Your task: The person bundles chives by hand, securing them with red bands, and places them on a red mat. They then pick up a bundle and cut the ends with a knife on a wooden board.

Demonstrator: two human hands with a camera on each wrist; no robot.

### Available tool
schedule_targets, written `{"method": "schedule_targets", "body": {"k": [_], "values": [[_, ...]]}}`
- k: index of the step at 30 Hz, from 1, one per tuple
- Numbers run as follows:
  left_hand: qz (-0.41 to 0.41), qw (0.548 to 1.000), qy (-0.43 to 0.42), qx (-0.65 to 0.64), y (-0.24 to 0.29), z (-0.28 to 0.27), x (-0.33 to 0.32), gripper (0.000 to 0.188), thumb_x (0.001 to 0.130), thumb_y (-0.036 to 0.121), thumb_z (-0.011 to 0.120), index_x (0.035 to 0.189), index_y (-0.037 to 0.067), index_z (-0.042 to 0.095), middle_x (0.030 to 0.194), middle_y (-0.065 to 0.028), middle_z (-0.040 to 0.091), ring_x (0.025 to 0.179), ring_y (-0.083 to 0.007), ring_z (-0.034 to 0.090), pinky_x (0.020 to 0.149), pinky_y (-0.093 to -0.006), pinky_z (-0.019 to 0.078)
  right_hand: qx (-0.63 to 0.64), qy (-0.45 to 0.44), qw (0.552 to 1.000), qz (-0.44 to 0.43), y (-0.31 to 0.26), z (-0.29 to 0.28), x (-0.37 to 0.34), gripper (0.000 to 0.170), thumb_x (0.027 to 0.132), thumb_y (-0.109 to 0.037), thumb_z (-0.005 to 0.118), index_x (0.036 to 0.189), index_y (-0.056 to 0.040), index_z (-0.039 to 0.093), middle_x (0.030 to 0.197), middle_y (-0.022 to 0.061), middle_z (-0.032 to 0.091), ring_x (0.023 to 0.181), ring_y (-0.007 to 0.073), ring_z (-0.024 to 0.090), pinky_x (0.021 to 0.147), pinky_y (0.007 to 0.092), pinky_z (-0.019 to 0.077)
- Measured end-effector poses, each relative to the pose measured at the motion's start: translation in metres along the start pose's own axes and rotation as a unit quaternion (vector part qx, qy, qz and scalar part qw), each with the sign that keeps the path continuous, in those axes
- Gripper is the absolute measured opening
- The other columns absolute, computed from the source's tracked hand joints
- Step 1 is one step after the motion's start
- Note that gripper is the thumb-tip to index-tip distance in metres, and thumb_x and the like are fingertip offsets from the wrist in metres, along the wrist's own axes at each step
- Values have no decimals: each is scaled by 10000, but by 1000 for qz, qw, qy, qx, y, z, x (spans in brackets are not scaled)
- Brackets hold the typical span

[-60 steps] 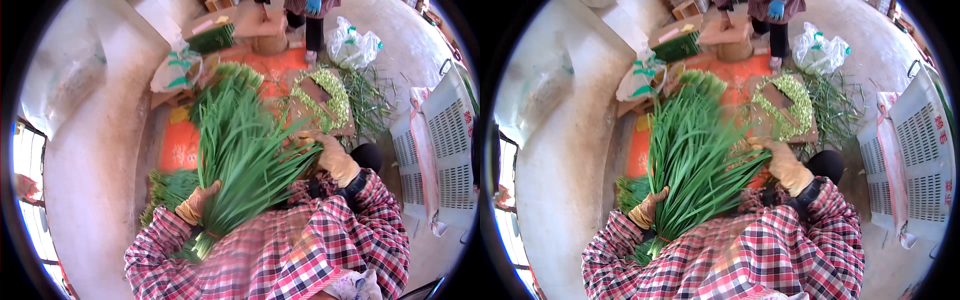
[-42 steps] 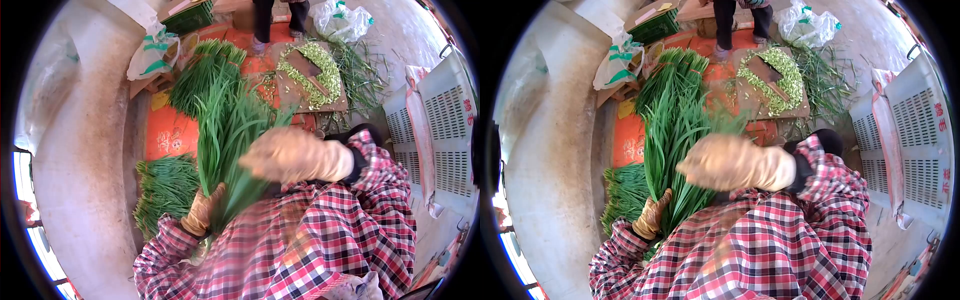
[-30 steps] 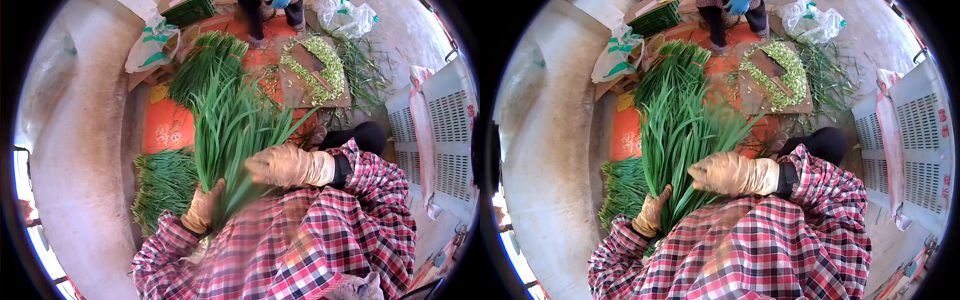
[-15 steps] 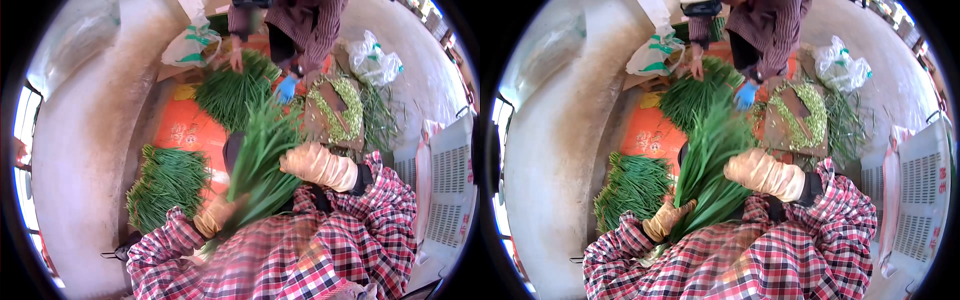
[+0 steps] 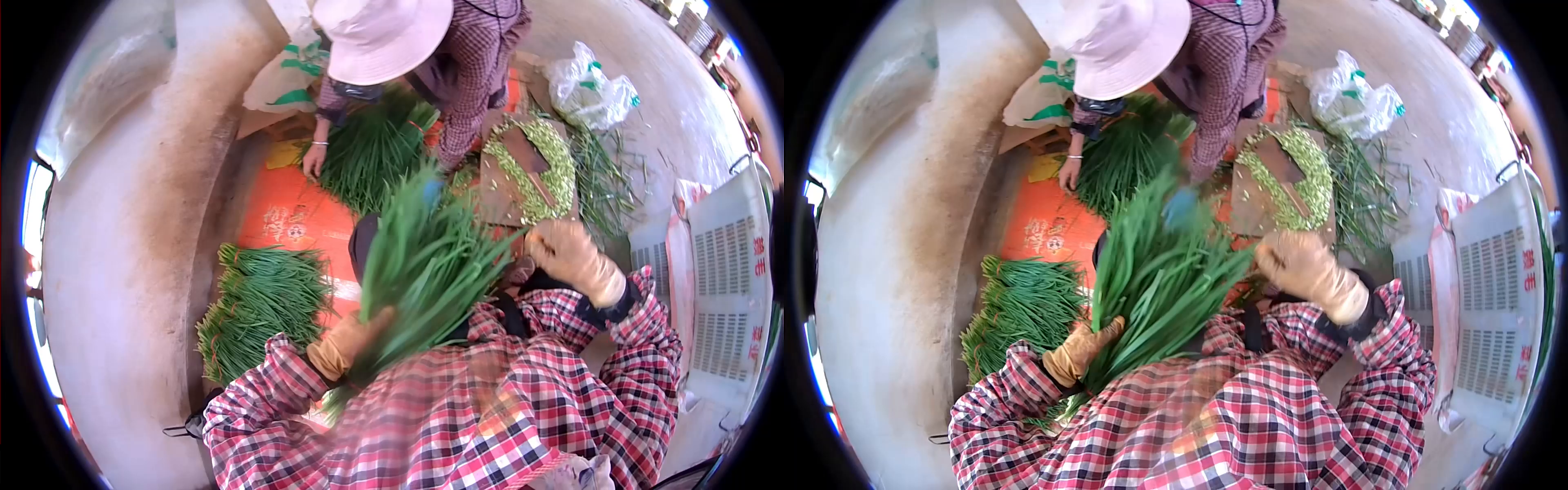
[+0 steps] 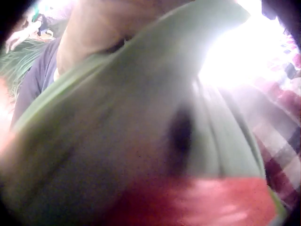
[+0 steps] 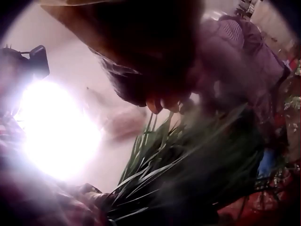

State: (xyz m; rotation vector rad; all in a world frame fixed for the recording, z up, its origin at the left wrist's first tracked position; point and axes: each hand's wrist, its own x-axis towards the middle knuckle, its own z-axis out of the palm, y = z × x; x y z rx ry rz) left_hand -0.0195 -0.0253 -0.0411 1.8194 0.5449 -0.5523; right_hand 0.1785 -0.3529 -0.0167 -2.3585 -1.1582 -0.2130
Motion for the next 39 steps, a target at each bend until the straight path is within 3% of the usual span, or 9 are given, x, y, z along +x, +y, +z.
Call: {"method": "schedule_targets", "body": {"k": [5,9,13,15,19,23,29,35,39], "values": [[3,997,1,-72,12,0,-7,511,893,461,591,1137,13,615,917,-47,647,797,-124,571,694,-298,466,-204,-59,975,68,-8,-12,9,233,900,-188,548,1055,-38,638,649,104,629,559,297,617,509,391,499],[20,991,-37,-129,20,6,-12,486,889,415,616,1153,7,605,944,-72,664,828,-149,605,720,-306,488,-31,-14,971,-237,-65,11,32,562,862,-409,556,1268,-25,494,1008,155,626,993,267,588,860,388,464],[70,988,-131,44,25,3,-24,821,686,295,843,1322,6,412,1194,-121,591,1088,-194,562,932,-309,461,-1,-381,919,-104,-61,52,18,652,869,-521,529,1254,3,505,1231,203,538,1103,330,534,903,379,458],[49,990,-131,16,23,9,-18,877,633,304,859,1305,-47,420,1176,-165,601,1095,-227,575,933,-329,463,-264,-17,778,-569,5,95,5,570,862,-481,562,1173,-4,570,1057,197,629,970,307,613,797,368,512],[37,992,-109,47,26,-4,-23,821,655,371,829,1258,-60,476,1117,-206,624,1058,-266,600,903,-345,469,-90,-297,943,116,-50,-4,49,329,883,-327,604,959,-11,656,859,145,687,823,267,681,741,397,543],[43,978,-144,148,35,1,-10,785,671,379,811,1246,-52,495,1126,-219,622,1047,-283,606,899,-350,471,182,30,983,-22,-92,-67,76,446,775,-274,747,1101,-2,608,1028,178,660,907,326,655,785,396,531],[207,914,-196,288,77,4,-9,708,704,395,741,1271,55,489,1134,-178,618,1049,-313,597,879,-380,473,73,-324,900,-283,-121,40,67,979,683,-391,774,1405,51,283,1228,265,540,1141,349,547,941,403,450],[190,894,-235,331,87,-3,-28,748,705,438,738,1272,32,467,1095,-199,620,1029,-314,604,865,-389,475,412,-599,677,-111,-116,61,62,797,676,-307,784,1321,-17,415,1141,150,597,1068,228,566,945,337,430],[191,964,79,170,84,-31,-109,418,829,251,672,1127,-22,566,1110,-153,636,1029,-254,612,883,-366,483,459,-619,633,-69,-101,105,52,744,671,-240,791,1303,-56,444,1139,80,600,1035,172,554,932,331,432]]}}
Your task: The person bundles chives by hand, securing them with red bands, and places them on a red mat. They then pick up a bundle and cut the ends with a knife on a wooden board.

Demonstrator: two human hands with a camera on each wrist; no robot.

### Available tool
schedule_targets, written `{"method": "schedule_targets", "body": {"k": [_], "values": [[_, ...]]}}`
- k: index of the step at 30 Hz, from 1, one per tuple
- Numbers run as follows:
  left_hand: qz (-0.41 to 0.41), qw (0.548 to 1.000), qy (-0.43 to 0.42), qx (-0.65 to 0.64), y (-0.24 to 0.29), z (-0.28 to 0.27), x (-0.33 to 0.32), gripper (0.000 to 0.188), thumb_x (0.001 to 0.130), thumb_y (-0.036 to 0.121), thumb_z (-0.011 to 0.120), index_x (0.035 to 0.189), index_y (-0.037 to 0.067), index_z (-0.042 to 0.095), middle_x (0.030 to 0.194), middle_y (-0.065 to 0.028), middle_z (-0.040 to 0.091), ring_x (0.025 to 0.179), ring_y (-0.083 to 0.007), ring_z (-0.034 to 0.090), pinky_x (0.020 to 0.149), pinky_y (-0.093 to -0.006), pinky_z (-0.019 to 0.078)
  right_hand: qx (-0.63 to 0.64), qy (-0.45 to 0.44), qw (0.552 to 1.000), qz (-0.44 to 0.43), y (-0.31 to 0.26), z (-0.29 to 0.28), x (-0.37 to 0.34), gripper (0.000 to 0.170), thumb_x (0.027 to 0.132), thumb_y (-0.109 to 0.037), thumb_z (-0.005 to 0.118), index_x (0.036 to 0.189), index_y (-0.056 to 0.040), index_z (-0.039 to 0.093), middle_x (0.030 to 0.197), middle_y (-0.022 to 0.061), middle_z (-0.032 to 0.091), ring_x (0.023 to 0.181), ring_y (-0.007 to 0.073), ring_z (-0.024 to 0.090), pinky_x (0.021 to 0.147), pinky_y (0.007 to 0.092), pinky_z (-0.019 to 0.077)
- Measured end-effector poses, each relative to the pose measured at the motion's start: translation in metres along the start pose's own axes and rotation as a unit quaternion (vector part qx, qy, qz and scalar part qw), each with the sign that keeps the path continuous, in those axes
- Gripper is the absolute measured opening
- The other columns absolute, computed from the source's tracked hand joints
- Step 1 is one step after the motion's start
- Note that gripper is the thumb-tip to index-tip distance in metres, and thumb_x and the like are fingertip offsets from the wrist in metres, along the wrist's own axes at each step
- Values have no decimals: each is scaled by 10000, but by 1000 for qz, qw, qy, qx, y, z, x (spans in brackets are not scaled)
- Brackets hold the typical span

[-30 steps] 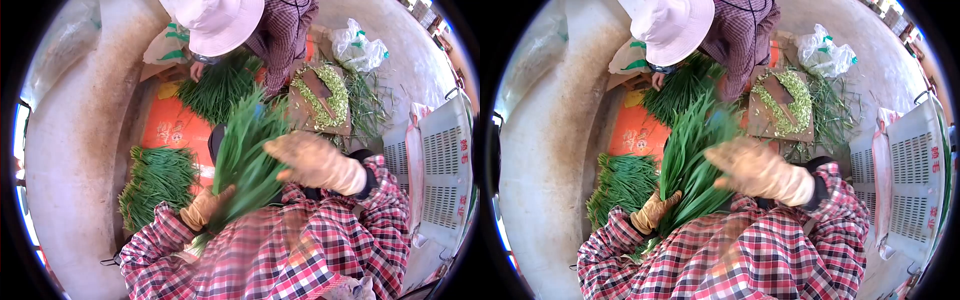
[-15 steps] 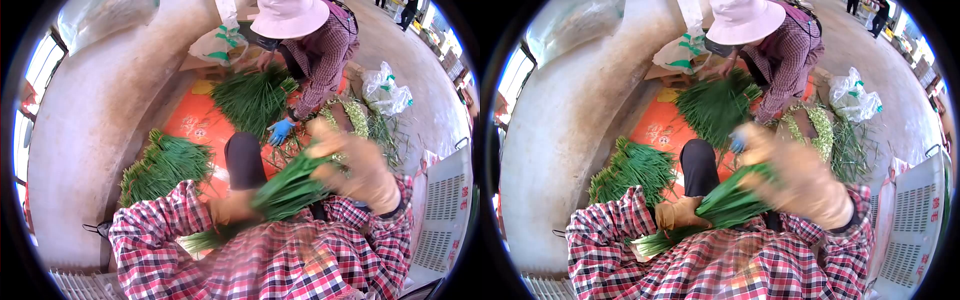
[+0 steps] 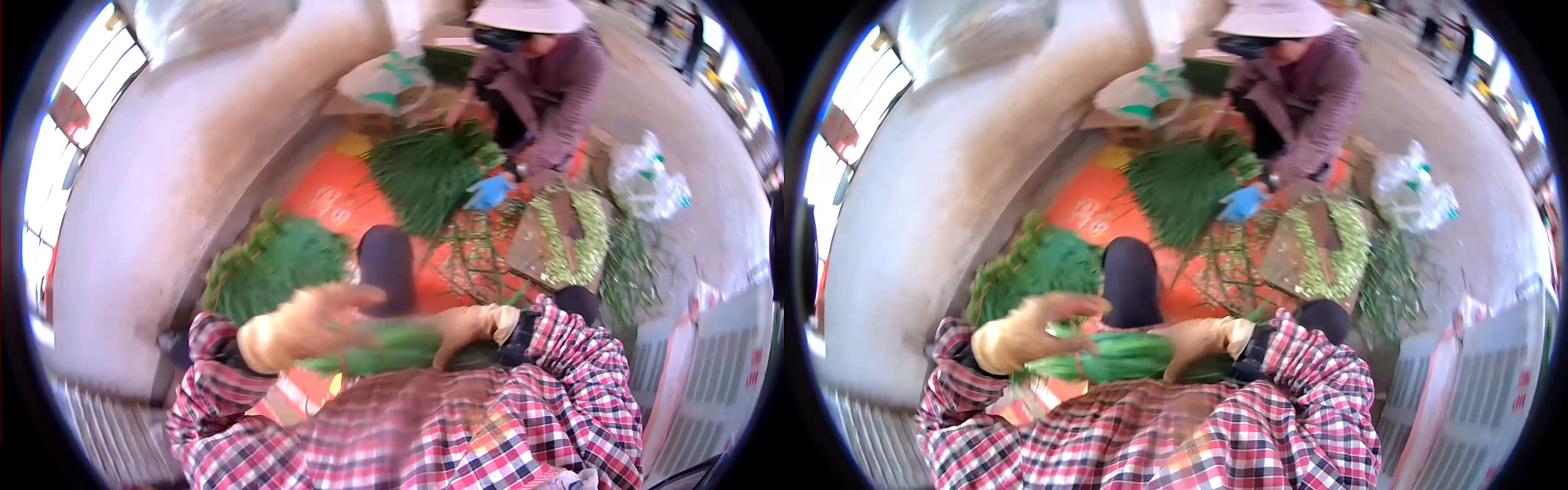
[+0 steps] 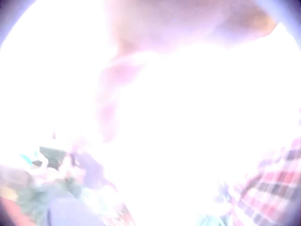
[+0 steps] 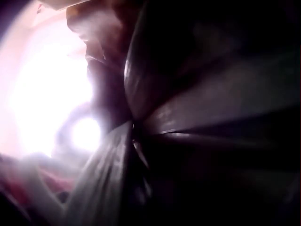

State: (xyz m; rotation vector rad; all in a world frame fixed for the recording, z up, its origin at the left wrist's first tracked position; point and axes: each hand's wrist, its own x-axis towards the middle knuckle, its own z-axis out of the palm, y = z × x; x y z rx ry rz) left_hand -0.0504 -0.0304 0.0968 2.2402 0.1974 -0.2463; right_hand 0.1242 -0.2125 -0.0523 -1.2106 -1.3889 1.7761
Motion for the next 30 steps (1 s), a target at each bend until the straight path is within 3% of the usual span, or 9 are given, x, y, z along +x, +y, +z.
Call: {"method": "schedule_targets", "body": {"k": [1,5,10,12,14,17,20,26,30], "values": [[-54,989,80,-115,6,-6,-30,352,839,211,660,1087,-27,587,1090,-154,643,1012,-247,617,886,-365,487,-6,-22,997,-71,36,-8,16,729,705,-208,774,1335,-68,435,1161,73,593,1032,175,553,928,339,437],[-256,876,300,-279,-48,43,-172,254,826,214,659,928,-17,686,886,-92,689,902,-171,629,818,-282,475,125,-132,982,56,42,-19,12,630,751,-164,756,1308,-60,480,1131,63,613,1035,177,563,934,325,442],[-371,781,245,-440,-115,176,-234,423,858,232,637,1181,-35,579,1025,-125,680,972,-195,640,861,-311,484,-62,-116,991,-8,8,-6,11,695,726,-181,781,1325,-47,454,1148,53,611,1035,151,549,922,308,435],[-375,744,294,-468,-202,219,-275,444,852,284,663,1154,-33,592,993,-134,683,932,-201,654,818,-311,509,-67,-106,992,-19,-17,4,6,753,727,-258,780,1356,-54,420,1193,105,602,1089,201,554,954,339,427],[-419,673,379,-478,-202,204,-292,436,863,362,664,1071,-18,618,915,-130,687,800,-191,667,683,-302,531,-137,-91,986,11,-24,8,10,806,712,-285,789,1375,-56,393,1219,125,592,1120,231,550,964,348,425],[-497,677,389,-378,-270,197,-326,473,852,410,664,1064,-11,621,940,-138,684,807,-195,669,647,-295,526,-228,-36,972,45,-20,11,15,892,683,-395,764,1397,-50,356,1224,180,578,1158,304,541,978,344,424],[-339,682,365,-535,-319,188,-324,552,835,479,657,1095,-6,612,973,-130,683,843,-227,668,675,-318,520,-257,-4,964,64,-30,16,27,903,682,-403,761,1397,-37,349,1225,185,577,1154,307,545,977,345,427],[-163,700,205,-664,-259,152,-185,1065,718,834,426,1417,38,323,1415,-158,404,1272,-326,421,1071,-500,290,-141,34,982,123,-28,15,50,936,672,-427,779,1392,-17,342,1222,183,580,1148,292,554,981,357,423],[76,530,302,-789,-239,165,-125,1144,626,846,486,1464,104,245,1471,-137,334,1351,-306,320,1117,-512,231,-177,30,960,216,-39,11,66,884,657,-336,825,1363,-21,395,1203,142,595,1119,230,565,958,341,437]]}}
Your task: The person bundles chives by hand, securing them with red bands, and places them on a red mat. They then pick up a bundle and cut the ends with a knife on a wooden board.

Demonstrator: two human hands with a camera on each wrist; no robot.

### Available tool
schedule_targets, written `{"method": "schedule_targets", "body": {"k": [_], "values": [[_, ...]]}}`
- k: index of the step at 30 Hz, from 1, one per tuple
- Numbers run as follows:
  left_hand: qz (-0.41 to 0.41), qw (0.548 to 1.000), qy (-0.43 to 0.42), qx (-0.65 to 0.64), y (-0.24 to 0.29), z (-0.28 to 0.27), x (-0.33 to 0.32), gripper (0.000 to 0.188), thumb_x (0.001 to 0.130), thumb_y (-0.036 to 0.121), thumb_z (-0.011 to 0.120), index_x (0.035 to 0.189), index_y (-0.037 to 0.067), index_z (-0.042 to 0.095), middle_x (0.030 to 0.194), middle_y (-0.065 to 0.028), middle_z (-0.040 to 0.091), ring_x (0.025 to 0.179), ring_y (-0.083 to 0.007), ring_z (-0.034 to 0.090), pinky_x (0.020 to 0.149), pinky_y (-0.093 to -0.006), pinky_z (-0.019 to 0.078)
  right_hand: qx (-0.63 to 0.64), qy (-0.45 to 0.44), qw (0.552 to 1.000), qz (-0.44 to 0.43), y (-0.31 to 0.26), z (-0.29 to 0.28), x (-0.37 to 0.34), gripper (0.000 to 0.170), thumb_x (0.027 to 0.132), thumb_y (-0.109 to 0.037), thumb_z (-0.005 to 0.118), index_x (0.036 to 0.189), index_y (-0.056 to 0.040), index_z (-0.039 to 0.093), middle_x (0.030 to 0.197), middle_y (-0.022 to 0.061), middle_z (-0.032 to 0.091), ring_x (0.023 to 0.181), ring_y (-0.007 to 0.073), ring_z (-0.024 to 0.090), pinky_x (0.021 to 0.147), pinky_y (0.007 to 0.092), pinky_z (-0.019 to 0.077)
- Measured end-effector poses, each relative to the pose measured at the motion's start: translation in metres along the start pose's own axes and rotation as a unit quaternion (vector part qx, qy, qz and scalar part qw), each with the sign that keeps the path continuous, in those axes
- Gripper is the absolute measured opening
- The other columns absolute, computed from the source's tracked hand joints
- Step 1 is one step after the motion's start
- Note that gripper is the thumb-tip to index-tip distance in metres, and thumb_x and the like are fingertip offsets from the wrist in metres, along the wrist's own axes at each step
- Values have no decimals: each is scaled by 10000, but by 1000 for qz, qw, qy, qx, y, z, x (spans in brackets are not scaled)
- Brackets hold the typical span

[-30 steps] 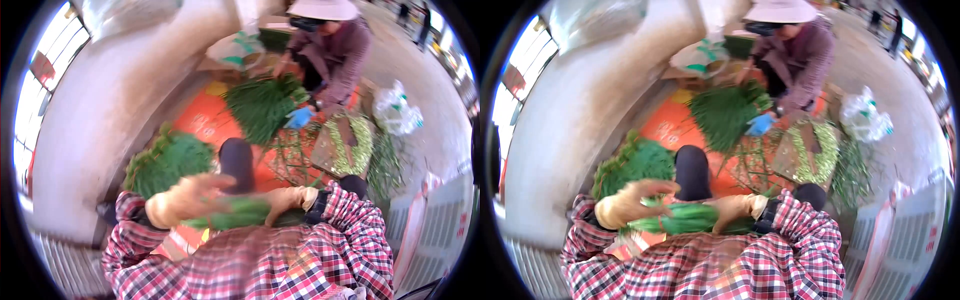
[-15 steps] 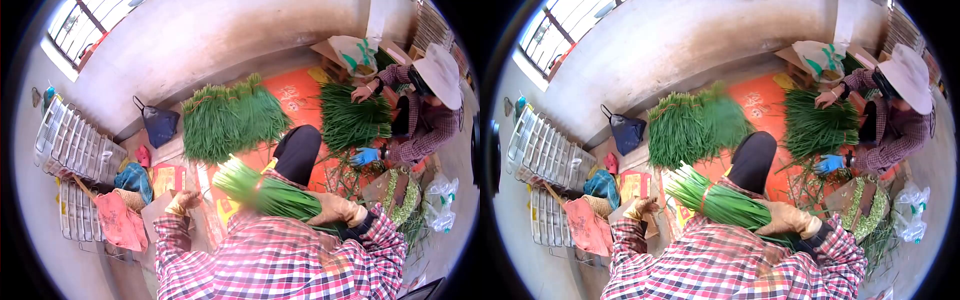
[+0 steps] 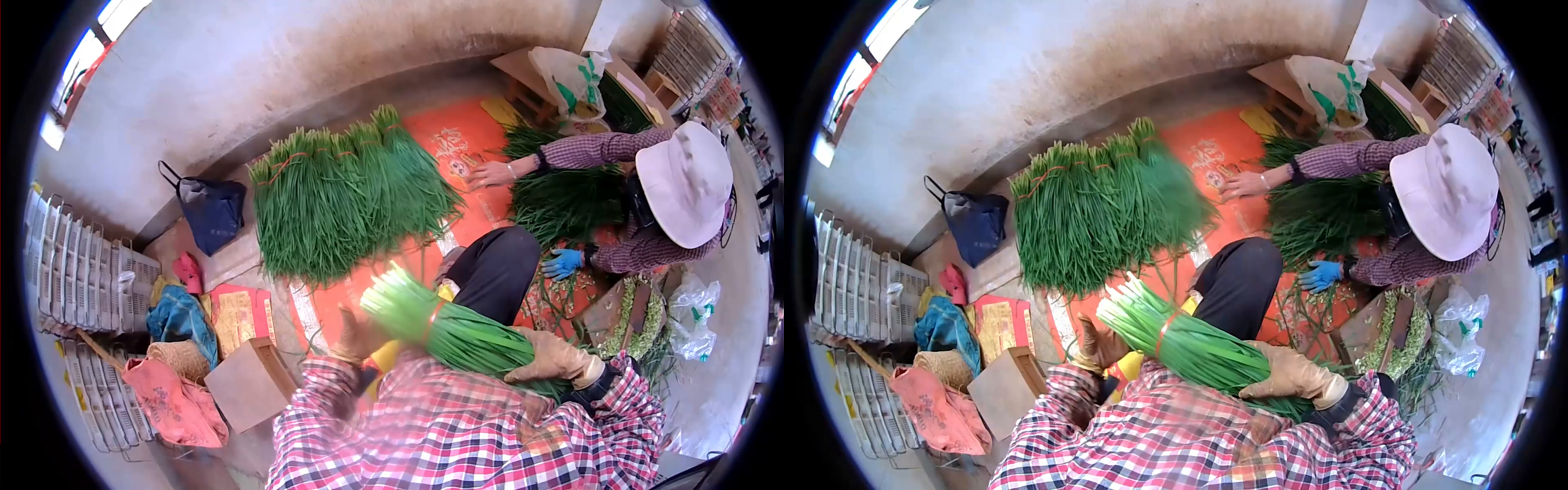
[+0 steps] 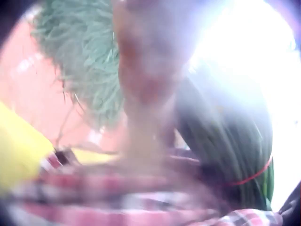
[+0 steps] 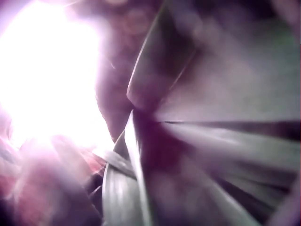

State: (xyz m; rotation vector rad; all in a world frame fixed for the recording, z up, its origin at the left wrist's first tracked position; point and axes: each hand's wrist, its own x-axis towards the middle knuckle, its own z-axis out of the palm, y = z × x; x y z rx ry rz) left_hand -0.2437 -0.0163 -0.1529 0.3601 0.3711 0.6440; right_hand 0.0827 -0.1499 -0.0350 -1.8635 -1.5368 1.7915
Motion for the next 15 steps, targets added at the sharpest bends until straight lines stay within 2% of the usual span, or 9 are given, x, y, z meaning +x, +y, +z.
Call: {"method": "schedule_targets", "body": {"k": [2,4,5,6,7,10,12,13,15], "values": [[59,995,76,18,2,10,22,1112,653,793,546,1456,86,246,1488,-124,299,1337,-297,345,1103,-502,279,-19,7,1000,8,-10,-6,-3,879,655,-344,827,1355,-20,407,1208,145,591,1112,230,569,958,338,442],[74,996,-51,4,34,28,47,1039,697,733,582,1434,66,280,1478,-127,311,1310,-291,389,1076,-504,337,-47,59,996,-43,-29,-25,-14,904,654,-387,809,1380,-56,385,1233,176,569,1157,270,549,998,361,415],[114,989,-80,44,56,63,58,1030,709,733,570,1423,46,291,1455,-132,347,1287,-297,416,1059,-504,359,-52,104,990,-82,-30,-39,-18,869,656,-367,815,1366,-69,415,1230,168,570,1155,254,550,1008,358,413],[154,978,-106,87,80,92,72,1022,720,733,559,1412,27,302,1431,-137,382,1265,-302,443,1042,-504,381,-78,133,982,-107,-57,-56,-26,870,643,-317,838,1359,-51,421,1220,158,576,1146,229,550,1003,347,415],[153,979,-105,86,102,96,93,1022,720,733,559,1412,27,302,1431,-137,382,1265,-302,443,1042,-504,381,-63,175,969,-163,-61,-69,-30,889,623,-263,862,1354,-24,416,1233,144,566,1143,211,541,994,340,416],[170,931,-155,282,178,93,146,1063,751,821,371,1411,-8,290,1301,-199,504,1237,-332,467,999,-460,408,-74,319,928,-175,-66,-92,-31,887,616,-215,860,1350,-2,409,1279,135,534,1172,212,518,1009,340,399],[203,934,-12,292,209,80,164,975,816,753,393,1392,-30,312,1271,-231,529,1175,-336,529,964,-428,432,-92,402,900,-141,-61,-99,-20,883,617,-191,847,1353,7,402,1288,148,528,1192,220,513,1013,345,397],[192,936,43,290,222,50,169,919,838,706,428,1382,-28,328,1259,-224,542,1152,-327,547,956,-419,437,-139,421,886,-137,-52,-104,-14,877,624,-166,833,1357,19,387,1293,162,523,1206,223,508,1019,350,398],[145,927,180,297,240,-16,168,774,873,603,501,1334,-10,394,1196,-193,592,1079,-301,592,907,-398,456,-128,421,888,-129,-28,-103,-2,868,630,-160,827,1355,19,386,1290,163,525,1206,233,510,1023,352,397]]}}
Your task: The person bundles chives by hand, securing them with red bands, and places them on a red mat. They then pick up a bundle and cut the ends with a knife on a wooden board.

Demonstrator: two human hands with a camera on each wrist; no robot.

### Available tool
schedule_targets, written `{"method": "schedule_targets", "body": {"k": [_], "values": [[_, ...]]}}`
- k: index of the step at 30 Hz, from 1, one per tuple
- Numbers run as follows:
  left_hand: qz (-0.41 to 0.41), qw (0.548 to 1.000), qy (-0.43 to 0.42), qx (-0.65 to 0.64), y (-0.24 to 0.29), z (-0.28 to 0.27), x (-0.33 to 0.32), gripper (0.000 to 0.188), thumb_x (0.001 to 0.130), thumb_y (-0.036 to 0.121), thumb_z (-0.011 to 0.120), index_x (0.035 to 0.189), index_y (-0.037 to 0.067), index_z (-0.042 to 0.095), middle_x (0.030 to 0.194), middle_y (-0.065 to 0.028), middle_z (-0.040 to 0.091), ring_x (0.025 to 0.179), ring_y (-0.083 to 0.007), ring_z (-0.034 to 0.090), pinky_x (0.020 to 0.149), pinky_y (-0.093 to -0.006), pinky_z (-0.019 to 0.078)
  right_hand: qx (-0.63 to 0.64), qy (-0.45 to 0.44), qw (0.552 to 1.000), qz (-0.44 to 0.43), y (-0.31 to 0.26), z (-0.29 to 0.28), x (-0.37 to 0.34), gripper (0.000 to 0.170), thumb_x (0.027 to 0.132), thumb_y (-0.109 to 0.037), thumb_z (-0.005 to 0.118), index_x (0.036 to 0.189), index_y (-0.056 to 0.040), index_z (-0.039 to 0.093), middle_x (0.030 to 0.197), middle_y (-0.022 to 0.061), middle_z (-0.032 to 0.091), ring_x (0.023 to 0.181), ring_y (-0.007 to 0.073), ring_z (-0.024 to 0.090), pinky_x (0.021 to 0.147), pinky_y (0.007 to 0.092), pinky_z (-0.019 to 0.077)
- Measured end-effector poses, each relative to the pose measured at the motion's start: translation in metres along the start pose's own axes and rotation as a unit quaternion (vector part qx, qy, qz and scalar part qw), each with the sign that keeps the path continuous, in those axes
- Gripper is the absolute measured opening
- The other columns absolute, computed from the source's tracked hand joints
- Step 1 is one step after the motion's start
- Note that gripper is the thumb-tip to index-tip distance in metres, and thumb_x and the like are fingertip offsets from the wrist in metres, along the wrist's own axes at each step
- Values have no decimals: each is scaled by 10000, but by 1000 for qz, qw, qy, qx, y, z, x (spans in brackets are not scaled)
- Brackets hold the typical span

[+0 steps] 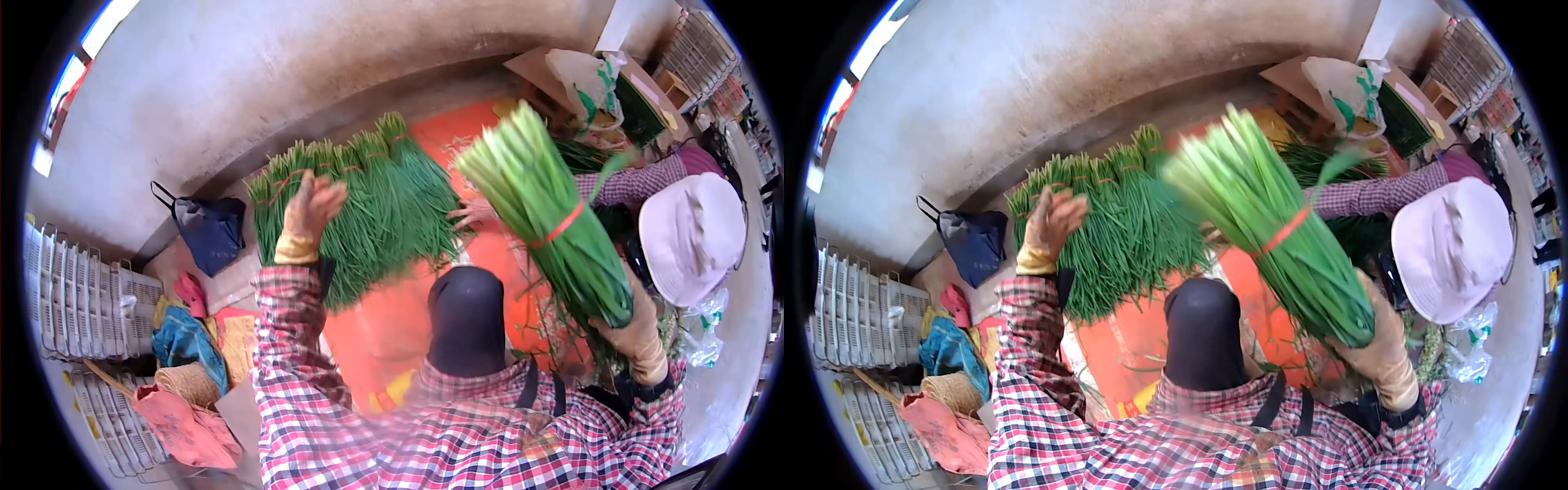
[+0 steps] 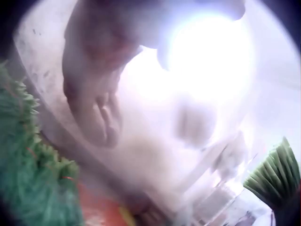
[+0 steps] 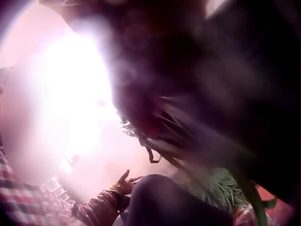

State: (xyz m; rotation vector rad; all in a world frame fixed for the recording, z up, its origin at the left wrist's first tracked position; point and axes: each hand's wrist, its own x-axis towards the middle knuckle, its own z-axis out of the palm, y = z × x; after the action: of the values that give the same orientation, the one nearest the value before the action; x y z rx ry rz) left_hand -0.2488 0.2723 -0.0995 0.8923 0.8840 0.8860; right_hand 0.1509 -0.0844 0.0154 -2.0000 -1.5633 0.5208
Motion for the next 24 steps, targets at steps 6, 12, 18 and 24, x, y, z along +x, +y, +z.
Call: {"method": "schedule_targets", "body": {"k": [6,12,18,24], "values": [[-219,956,194,29,-86,-107,30,288,921,371,571,801,111,551,651,-67,623,583,-217,595,530,-343,438,-36,-156,973,168,62,41,-9,790,649,-218,798,1327,-40,435,1179,192,593,1114,303,577,964,353,452],[-13,898,138,418,-197,-109,178,472,791,321,702,1051,-58,594,867,-203,617,838,-320,608,730,-397,468,-144,-315,908,237,98,100,19,622,652,-343,755,1172,-89,527,952,203,654,912,367,640,822,426,509],[-91,775,361,510,-206,-2,279,1055,603,482,816,1337,-104,335,1256,-260,508,1143,-367,527,977,-414,417,-165,-390,861,282,118,120,35,738,656,-367,763,1286,-107,480,964,216,656,918,375,636,818,434,503],[-260,651,283,655,-180,43,303,1269,636,631,723,1426,-114,65,1422,-246,358,1288,-350,404,1011,-448,396,-31,-392,858,330,120,120,27,806,672,-425,742,1349,-129,420,1021,243,628,896,399,635,802,453,505]]}}
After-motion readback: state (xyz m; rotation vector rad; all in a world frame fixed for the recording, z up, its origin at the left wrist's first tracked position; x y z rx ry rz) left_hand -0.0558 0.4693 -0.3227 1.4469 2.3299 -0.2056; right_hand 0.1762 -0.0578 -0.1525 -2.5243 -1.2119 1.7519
